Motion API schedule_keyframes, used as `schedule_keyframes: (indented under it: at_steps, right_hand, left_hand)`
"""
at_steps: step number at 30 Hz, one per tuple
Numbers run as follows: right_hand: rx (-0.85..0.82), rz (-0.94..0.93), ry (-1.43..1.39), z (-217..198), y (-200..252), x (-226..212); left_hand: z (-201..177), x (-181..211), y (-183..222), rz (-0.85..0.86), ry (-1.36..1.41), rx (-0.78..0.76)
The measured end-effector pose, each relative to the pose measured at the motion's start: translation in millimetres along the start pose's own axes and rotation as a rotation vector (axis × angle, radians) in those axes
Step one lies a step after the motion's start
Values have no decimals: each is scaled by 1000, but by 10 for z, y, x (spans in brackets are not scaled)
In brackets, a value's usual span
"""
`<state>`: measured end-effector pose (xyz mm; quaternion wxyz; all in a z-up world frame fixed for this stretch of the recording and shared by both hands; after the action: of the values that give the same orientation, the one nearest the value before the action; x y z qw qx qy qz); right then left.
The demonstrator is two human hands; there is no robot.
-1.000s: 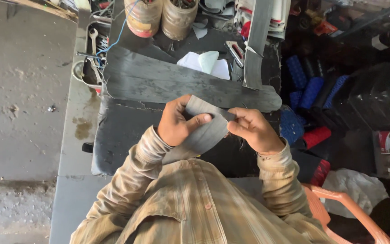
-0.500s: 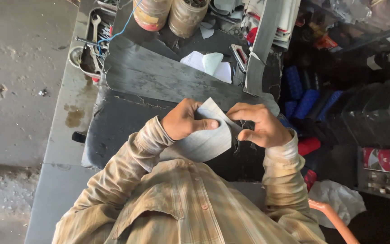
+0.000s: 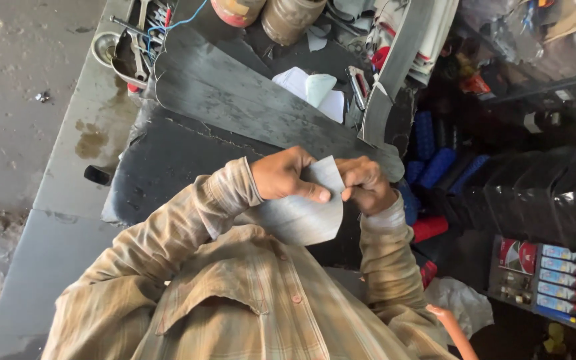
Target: Measure and cut grey adhesive material to fit body panels.
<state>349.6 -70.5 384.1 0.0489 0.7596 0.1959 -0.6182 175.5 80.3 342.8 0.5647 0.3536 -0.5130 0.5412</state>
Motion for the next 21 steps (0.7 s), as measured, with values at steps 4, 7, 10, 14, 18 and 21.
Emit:
schedule_keyframes:
  at_steps: [4,7,10,14,18,21]
  right_hand:
    - [-58,112,29,-32,0,-304]
    - [-110,188,148,72,-59,-619]
    - [-105,289,244,169,219,-582]
    - [141,469,393,380,253,-712]
    - [492,431,630,605,42,-1019]
    - [558,241,668,796,25,-929]
  left_hand:
    - [120,114,16,20,11,-30]
    - [233,183,39,-6,-6,-50]
    - [360,184,91,-32,12,-52]
    - [577,312,201,56,-105,181]
    - [754,331,280,273,-599,582]
    - [846,288,334,502,-797,642]
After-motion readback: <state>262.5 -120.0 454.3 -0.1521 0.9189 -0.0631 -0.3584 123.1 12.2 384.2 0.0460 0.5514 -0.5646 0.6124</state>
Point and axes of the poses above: each hand's wrist, its own y-axis away from the middle knuckle, its own z-axis out of the palm, x = y × z, the point moved 1 cm from there along -y, towards the middle knuckle, and after that the axes turned 9 degrees about -x, right-handed, at the moved point
